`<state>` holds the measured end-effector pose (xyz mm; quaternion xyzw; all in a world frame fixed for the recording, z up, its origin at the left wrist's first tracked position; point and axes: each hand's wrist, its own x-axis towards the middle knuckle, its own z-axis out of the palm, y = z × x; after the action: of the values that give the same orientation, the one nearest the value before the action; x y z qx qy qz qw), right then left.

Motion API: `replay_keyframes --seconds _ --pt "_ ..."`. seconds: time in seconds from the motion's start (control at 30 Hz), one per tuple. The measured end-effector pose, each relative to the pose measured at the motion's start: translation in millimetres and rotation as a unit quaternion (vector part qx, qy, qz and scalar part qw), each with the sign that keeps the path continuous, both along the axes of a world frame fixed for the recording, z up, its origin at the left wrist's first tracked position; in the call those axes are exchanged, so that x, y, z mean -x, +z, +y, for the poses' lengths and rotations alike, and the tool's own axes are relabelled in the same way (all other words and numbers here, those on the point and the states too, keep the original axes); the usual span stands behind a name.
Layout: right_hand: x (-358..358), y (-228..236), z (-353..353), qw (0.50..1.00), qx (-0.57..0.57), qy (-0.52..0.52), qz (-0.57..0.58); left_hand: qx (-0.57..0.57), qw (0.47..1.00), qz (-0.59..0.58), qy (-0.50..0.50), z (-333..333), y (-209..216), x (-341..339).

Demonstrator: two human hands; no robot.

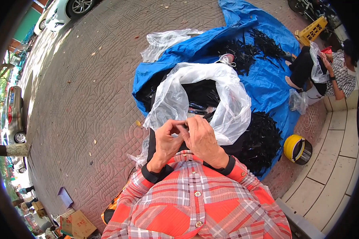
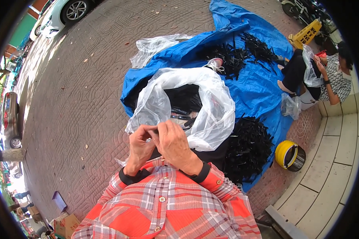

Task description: Sorting and inspecting small black rubber or plastic shoe components from a pile on a blue tarp.

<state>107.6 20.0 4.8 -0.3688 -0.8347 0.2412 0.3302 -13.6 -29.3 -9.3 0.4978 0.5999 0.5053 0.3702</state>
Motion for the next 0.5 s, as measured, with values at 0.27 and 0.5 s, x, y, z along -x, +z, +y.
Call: replay_keyframes --seconds 0.27,0.5 --pt "5.7 -7.3 2.5 0.983 0.141 -0.056 0.104 0.039 0.993 -0.096 0.048 2.2 -4.7 -2.6" --pt "-0.2 -9.2 10.1 0.969 0.191 -0.028 0.157 0.009 0.999 -0.024 0.024 4.8 5.6 -5.4"
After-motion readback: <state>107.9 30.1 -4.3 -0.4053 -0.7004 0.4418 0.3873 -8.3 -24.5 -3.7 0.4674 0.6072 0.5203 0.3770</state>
